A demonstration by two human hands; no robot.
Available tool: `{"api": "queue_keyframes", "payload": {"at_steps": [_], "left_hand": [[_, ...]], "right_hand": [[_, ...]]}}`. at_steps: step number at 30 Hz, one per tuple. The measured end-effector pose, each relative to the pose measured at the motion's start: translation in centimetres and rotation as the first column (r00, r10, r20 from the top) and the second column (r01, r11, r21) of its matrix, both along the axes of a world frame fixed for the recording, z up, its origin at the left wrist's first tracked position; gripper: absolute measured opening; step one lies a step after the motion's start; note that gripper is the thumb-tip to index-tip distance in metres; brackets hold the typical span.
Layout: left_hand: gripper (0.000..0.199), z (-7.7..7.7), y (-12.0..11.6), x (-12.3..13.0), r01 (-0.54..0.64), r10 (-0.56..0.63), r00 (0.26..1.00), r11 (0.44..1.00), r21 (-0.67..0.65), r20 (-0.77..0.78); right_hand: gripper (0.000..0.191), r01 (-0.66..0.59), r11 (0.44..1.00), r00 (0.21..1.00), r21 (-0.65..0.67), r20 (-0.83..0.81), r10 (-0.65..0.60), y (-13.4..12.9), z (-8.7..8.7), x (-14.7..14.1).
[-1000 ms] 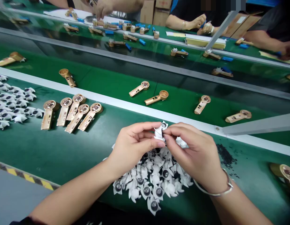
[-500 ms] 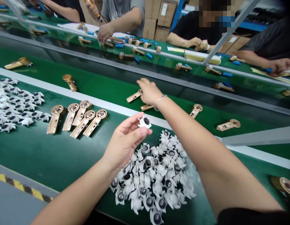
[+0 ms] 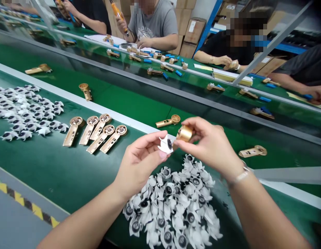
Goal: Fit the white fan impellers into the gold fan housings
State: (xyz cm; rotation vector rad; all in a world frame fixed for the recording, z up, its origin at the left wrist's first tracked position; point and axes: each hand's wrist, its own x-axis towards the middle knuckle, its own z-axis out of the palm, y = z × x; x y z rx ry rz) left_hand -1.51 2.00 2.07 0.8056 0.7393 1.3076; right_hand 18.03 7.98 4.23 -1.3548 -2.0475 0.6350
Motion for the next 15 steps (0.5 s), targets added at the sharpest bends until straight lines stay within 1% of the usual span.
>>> {"api": "queue_keyframes", "payload": {"at_steps": [1, 2, 3, 4, 5, 7, 9, 13, 15], "left_hand": [[0.031, 0.0, 0.0, 0.0, -0.025, 0.029, 0.998, 0.998, 0.056, -0.064], [0.033, 0.0, -0.1, 0.1, -0.039, 0.051, 0.991, 0.994, 0.099, -0.122], [0.035, -0.2, -0.1, 0.2, -0.037, 0.059, 0.983, 0.991, 0.128, -0.172], [0.036, -0.3, -0.2, 0.3, -0.023, 0.053, 0.975, 0.989, 0.143, -0.214], [0.036, -0.5, -0.2, 0.4, 0.000, 0.037, 0.968, 0.989, 0.146, -0.248], [0.034, -0.9, -0.3, 0.6, 0.041, 0.002, 0.954, 0.989, 0.140, -0.298], [0.034, -1.2, -0.3, 0.7, 0.052, 0.001, 0.945, 0.987, 0.154, -0.326], [0.039, -1.5, -0.1, 0.5, 0.078, 0.009, 0.935, 0.970, 0.229, -0.355], [0.041, -1.5, -0.1, 0.4, 0.099, 0.008, 0.924, 0.960, 0.260, -0.381]], "right_hand": [[0.045, -0.031, 0.994, 0.987, -0.109, -0.161, 0.014, -1.6, 0.0, 0.5], [0.048, -0.074, 0.976, 0.956, -0.204, -0.294, 0.011, -2.9, -0.2, 0.8], [0.051, -0.109, 0.958, 0.920, -0.267, -0.393, -0.005, -3.9, -0.4, 1.0], [0.054, -0.126, 0.947, 0.893, -0.296, -0.450, -0.022, -4.7, -0.6, 1.2], [0.056, -0.128, 0.946, 0.882, -0.298, -0.470, -0.029, -5.3, -0.8, 1.2], [0.058, -0.114, 0.959, 0.895, -0.260, -0.446, -0.014, -6.0, -1.1, 1.2], [0.060, -0.113, 0.966, 0.909, -0.234, -0.417, 0.005, -6.2, -1.1, 1.2], [0.058, -0.151, 0.945, 0.891, -0.291, -0.454, 0.003, -6.1, -1.1, 1.3], [0.056, -0.173, 0.938, 0.894, -0.299, -0.448, 0.022, -6.0, -1.1, 1.6]]}}
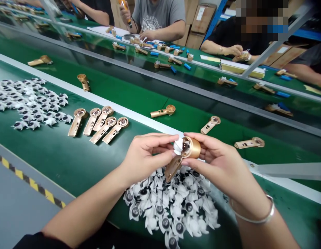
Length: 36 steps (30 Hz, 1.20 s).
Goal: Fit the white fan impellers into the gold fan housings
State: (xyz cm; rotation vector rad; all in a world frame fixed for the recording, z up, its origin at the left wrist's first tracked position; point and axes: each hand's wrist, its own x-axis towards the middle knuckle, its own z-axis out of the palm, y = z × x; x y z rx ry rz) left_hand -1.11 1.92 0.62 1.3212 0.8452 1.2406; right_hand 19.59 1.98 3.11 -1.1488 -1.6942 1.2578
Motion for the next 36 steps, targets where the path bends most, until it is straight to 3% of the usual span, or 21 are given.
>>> {"api": "queue_keyframes", "payload": {"at_steps": [2, 4, 7, 9, 11, 15, 18, 21, 23, 25, 28, 30, 32, 34, 36], "left_hand": [[0.039, 0.1, 0.0, -0.1, -0.013, 0.014, 0.998, 1.000, 0.021, -0.054], [0.035, 0.3, 0.1, -0.1, -0.030, 0.038, 0.989, 0.998, 0.057, -0.144], [0.034, 0.5, 0.1, -0.2, -0.021, 0.071, 0.957, 0.984, 0.176, -0.280], [0.035, 0.4, 0.0, -0.1, -0.013, 0.097, 0.938, 0.969, 0.246, -0.331], [0.036, 0.3, -0.2, 0.1, -0.018, 0.118, 0.924, 0.963, 0.268, -0.364], [0.036, 0.2, -0.8, 0.5, -0.034, 0.142, 0.911, 0.962, 0.272, -0.388], [0.042, 0.5, -0.3, -0.1, 0.000, 0.108, 0.876, 0.974, 0.225, -0.470], [0.043, 0.9, 1.1, -2.4, -0.017, 0.099, 0.742, 0.992, 0.129, -0.663], [0.034, 1.0, 2.1, -4.4, 0.004, 0.034, 0.573, 0.999, 0.045, -0.819], [0.034, 0.9, 2.9, -6.1, 0.058, -0.174, 0.424, 0.984, -0.166, -0.889], [0.045, 0.4, 3.4, -7.3, 0.074, -0.439, 0.264, 0.897, -0.436, -0.859], [0.044, 0.0, 3.4, -7.3, 0.058, -0.475, 0.220, 0.878, -0.475, -0.852], [0.041, -0.4, 3.5, -6.9, 0.066, -0.480, 0.225, 0.876, -0.478, -0.848], [0.036, -0.8, 3.7, -6.3, 0.089, -0.438, 0.272, 0.898, -0.431, -0.857], [0.030, -1.2, 4.0, -5.4, 0.101, -0.329, 0.322, 0.944, -0.314, -0.888]], "right_hand": [[0.055, -0.016, 0.997, 0.996, 0.081, 0.090, 0.009, 0.1, 0.1, 0.4], [0.056, -0.047, 0.967, 0.970, 0.250, 0.244, -0.016, 0.0, 0.3, 0.7], [0.058, -0.146, 0.857, 0.885, 0.495, 0.453, -0.110, -0.3, 0.9, 0.8], [0.060, -0.213, 0.790, 0.825, 0.575, 0.539, -0.169, -0.8, 1.2, 0.6], [0.059, -0.252, 0.759, 0.786, 0.600, 0.585, -0.202, -1.3, 1.4, 0.2], [0.053, -0.239, 0.779, 0.803, 0.580, 0.569, -0.177, -1.5, 1.6, -0.5], [0.047, -0.138, 0.850, 0.819, 0.508, 0.541, -0.190, 0.8, 1.5, -1.1], [0.041, 0.080, 0.926, 0.701, 0.369, 0.639, -0.316, 6.1, 0.5, -1.9], [0.045, 0.208, 0.931, 0.554, 0.298, 0.749, -0.364, 10.2, -0.7, -2.3], [0.045, 0.267, 0.929, 0.493, 0.255, 0.792, -0.359, 13.5, -1.9, -2.5], [0.043, 0.281, 0.931, 0.478, 0.233, 0.807, -0.346, 15.4, -2.7, -2.4], [0.047, 0.271, 0.931, 0.482, 0.245, 0.802, -0.351, 14.6, -2.5, -1.7], [0.052, 0.281, 0.920, 0.472, 0.274, 0.795, -0.381, 12.3, -1.8, 0.1], [0.050, 0.302, 0.903, 0.459, 0.306, 0.784, -0.419, 8.7, -1.3, 3.2], [0.036, 0.304, 0.898, 0.485, 0.317, 0.760, -0.432, 4.1, -1.5, 6.9]]}}
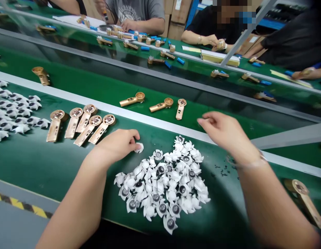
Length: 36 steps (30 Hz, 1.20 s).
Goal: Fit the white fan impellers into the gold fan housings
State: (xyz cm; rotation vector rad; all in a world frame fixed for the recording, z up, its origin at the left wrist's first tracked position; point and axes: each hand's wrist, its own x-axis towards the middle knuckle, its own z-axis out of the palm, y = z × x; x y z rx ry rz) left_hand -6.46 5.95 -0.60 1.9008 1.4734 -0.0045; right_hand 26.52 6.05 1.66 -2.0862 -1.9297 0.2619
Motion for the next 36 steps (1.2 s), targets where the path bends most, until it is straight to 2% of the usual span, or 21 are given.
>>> {"api": "queue_keyframes", "payload": {"at_steps": [3, 6, 8, 10, 13, 17, 20, 23, 25, 27, 28, 31, 34, 36], "left_hand": [[0.030, -0.7, 0.5, 1.5, 0.006, -0.013, 0.999, 0.985, 0.170, 0.038], [0.035, -1.4, 0.8, 2.5, 0.044, -0.058, 0.997, 0.972, 0.231, 0.057], [0.044, -1.9, 1.0, 2.7, 0.075, -0.086, 0.995, 0.973, 0.216, 0.042], [0.057, -2.2, 1.1, 2.5, 0.105, -0.108, 0.994, 0.977, 0.186, 0.005], [0.046, -2.4, 1.1, 2.5, 0.123, -0.120, 0.992, 0.973, 0.198, -0.026], [0.036, -2.1, 0.8, 2.9, 0.084, -0.092, 0.996, 0.961, 0.262, 0.019], [0.035, -1.8, 0.3, 3.4, -0.043, -0.004, 0.988, 0.956, 0.291, 0.157], [0.039, -1.5, -0.7, 4.2, -0.220, 0.147, 0.923, 0.960, 0.174, 0.357], [0.038, -1.2, -1.7, 5.0, -0.237, 0.162, 0.861, 0.967, 0.097, 0.481], [0.033, -0.9, -2.8, 5.8, -0.168, 0.080, 0.811, 0.981, 0.100, 0.580], [0.032, -0.8, -3.3, 6.2, -0.125, 0.021, 0.789, 0.984, 0.127, 0.614], [0.029, -0.3, -4.3, 7.0, -0.024, -0.121, 0.748, 0.978, 0.209, 0.652], [0.026, 0.1, -4.6, 7.0, -0.004, -0.165, 0.754, 0.967, 0.255, 0.636], [0.024, 0.2, -4.6, 6.8, -0.032, -0.157, 0.757, 0.961, 0.276, 0.635]], "right_hand": [[0.022, -0.030, 0.999, 0.998, -0.019, -0.056, 0.029, -7.8, -1.8, 4.9], [0.016, -0.061, 0.998, 0.995, 0.002, -0.079, 0.061, -13.9, -4.4, 6.7], [0.013, -0.089, 0.994, 0.992, 0.056, -0.089, 0.094, -16.2, -5.8, 6.3], [0.015, -0.119, 0.985, 0.987, 0.121, -0.097, 0.131, -17.1, -6.7, 5.7], [0.019, -0.194, 0.968, 0.976, 0.159, -0.069, 0.207, -17.1, -7.0, 5.3], [0.024, -0.353, 0.930, 0.934, 0.097, 0.092, 0.345, -16.5, -6.8, 6.2], [0.025, -0.463, 0.886, 0.864, 0.025, 0.234, 0.446, -16.0, -6.8, 6.8], [0.021, -0.499, 0.867, 0.827, -0.010, 0.293, 0.479, -15.1, -6.7, 6.5], [0.015, -0.472, 0.881, 0.869, 0.029, 0.186, 0.459, -14.1, -6.0, 5.1], [0.010, -0.406, 0.909, 0.911, 0.101, -0.032, 0.410, -13.0, -4.8, 2.7], [0.009, -0.373, 0.918, 0.908, 0.135, -0.149, 0.390, -12.3, -4.1, 1.1], [0.010, -0.377, 0.904, 0.821, 0.199, -0.380, 0.426, -10.3, -2.0, -3.4], [0.011, -0.454, 0.866, 0.740, 0.210, -0.453, 0.498, -8.8, -1.0, -6.3], [0.011, -0.452, 0.868, 0.738, 0.206, -0.460, 0.494, -8.2, -1.0, -6.9]]}}
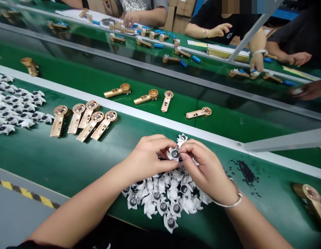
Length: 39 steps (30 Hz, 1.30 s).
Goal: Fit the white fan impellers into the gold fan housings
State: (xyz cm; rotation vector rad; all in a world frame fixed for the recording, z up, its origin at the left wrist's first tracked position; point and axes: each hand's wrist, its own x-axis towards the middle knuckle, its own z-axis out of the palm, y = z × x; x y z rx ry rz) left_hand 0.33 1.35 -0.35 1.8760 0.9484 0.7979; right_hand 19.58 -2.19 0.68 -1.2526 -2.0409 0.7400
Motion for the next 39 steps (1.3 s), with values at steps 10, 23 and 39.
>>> {"api": "queue_keyframes", "payload": {"at_steps": [10, 23, 39], "left_hand": [[0.036, -0.4, -0.2, 0.0, -0.059, 0.126, 0.973, 0.945, -0.322, 0.193], [0.039, 0.0, 0.8, -1.0, -0.024, 0.243, 0.912, 0.836, -0.548, 0.331], [0.053, 0.6, 1.7, -1.7, 0.179, 0.455, 0.689, 0.648, -0.740, 0.564]], "right_hand": [[0.011, 0.001, 0.995, 0.998, 0.100, 0.057, -0.006, 0.2, -0.3, 0.0], [0.029, -0.154, 0.944, 0.987, 0.292, 0.010, 0.158, 3.9, 1.3, 0.9], [0.033, 0.399, 0.726, 0.917, -0.560, 0.263, -0.301, 23.0, -2.5, -9.7]]}}
